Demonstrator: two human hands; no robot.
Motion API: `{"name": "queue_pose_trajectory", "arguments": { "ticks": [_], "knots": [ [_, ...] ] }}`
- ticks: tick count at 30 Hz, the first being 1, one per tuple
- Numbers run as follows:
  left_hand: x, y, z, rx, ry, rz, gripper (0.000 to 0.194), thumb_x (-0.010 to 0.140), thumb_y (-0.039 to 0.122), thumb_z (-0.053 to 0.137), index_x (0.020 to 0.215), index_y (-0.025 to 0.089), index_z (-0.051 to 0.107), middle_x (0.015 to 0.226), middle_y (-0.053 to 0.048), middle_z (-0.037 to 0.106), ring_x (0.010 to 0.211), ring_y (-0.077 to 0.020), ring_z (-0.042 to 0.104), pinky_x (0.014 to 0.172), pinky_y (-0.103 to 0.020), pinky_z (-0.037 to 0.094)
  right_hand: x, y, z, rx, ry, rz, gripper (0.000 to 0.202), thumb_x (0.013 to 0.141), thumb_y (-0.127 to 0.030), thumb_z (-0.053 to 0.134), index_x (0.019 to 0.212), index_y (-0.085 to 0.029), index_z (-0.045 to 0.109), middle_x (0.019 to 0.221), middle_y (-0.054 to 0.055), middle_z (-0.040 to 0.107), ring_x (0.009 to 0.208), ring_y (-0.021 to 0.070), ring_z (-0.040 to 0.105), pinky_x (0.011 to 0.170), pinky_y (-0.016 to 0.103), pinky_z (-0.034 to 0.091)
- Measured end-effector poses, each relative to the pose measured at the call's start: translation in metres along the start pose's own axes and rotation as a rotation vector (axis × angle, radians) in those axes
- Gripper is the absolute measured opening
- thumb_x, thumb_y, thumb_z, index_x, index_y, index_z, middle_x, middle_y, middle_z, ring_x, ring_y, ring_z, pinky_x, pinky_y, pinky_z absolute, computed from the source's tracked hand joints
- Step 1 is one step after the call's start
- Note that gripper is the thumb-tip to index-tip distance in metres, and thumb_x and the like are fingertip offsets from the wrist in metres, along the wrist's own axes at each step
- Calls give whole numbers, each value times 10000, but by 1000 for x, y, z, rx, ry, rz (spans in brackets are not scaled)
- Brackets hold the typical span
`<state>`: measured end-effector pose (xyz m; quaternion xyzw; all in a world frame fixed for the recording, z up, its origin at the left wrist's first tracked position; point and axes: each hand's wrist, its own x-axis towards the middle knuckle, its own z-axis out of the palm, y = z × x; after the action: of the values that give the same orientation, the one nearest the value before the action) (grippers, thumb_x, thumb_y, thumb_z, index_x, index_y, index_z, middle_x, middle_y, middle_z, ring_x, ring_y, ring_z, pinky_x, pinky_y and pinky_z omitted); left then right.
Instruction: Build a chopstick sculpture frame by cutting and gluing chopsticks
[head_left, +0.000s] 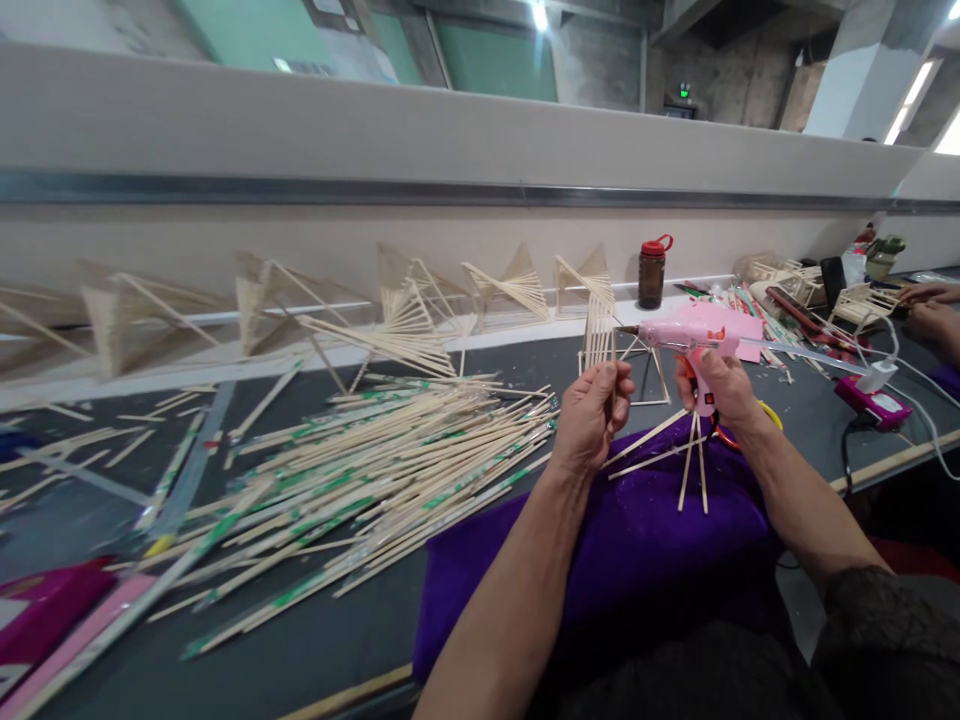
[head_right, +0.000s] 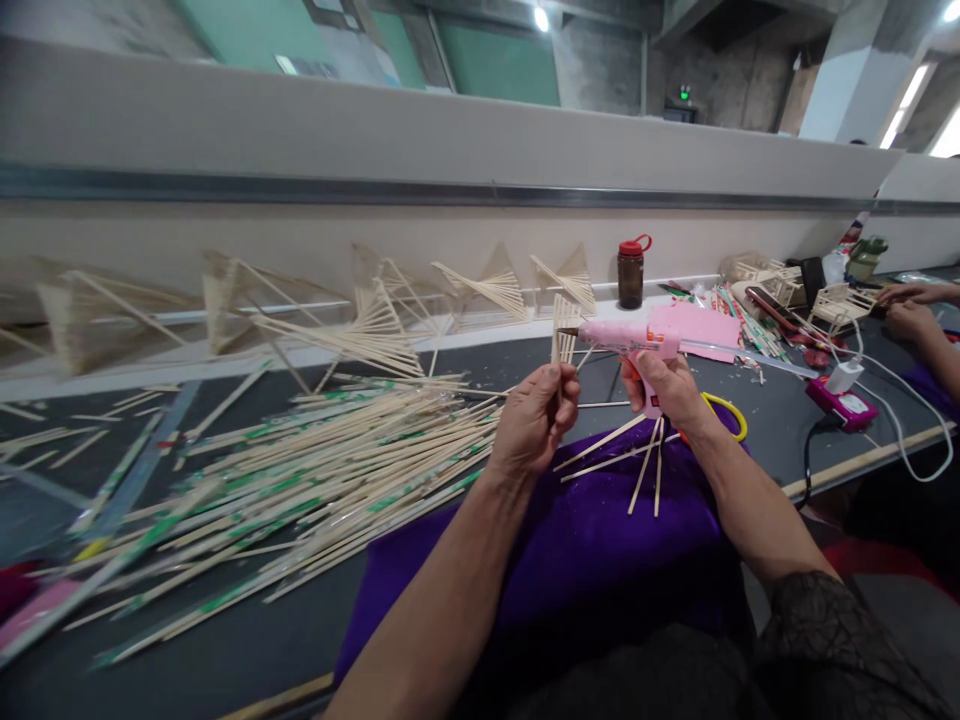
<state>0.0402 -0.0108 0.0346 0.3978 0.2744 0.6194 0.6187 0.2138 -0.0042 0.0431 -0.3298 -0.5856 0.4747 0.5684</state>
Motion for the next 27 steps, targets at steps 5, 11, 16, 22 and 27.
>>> {"name": "queue_pose_trajectory", "arguments": {
  "ticks": [5,11,16,22,27],
  "knots": [
    [0,0,0,2,1,0,358,641,449,778,767,143,641,580,35,581,352,-18,383,317,-147,213,0,1,0,-27,3,1,511,690,-710,600,691,-200,586,494,-7,532,376,110,469,361,256,331],
    [1,-1,-2,2,-4,2,361,648,454,774,771,143,638,584,35,579,350,-19,381,316,-148,206,1,1,1,-59,10,-20,517,691,-717,588,676,-201,567,477,-10,530,365,108,467,364,257,342],
    [0,-1,-2,-7,-6,-10,346,657,439,770,775,143,637,589,37,581,350,-17,384,319,-146,215,2,0,2,-29,8,-16,516,680,-702,614,694,-187,581,469,-16,538,353,102,473,352,238,339],
    [0,0,-1,-26,-13,-14,363,637,444,786,770,138,640,583,38,580,349,-17,394,315,-142,222,0,1,3,1,8,-25,504,683,-680,632,686,-177,590,470,-17,552,352,94,478,351,220,342],
    [1,0,-1,-27,-20,-26,367,628,445,790,765,138,642,577,38,581,343,-15,388,308,-140,217,0,2,2,24,6,-32,480,703,-653,640,671,-178,586,474,-14,564,356,93,484,353,211,343]
  ]
}}
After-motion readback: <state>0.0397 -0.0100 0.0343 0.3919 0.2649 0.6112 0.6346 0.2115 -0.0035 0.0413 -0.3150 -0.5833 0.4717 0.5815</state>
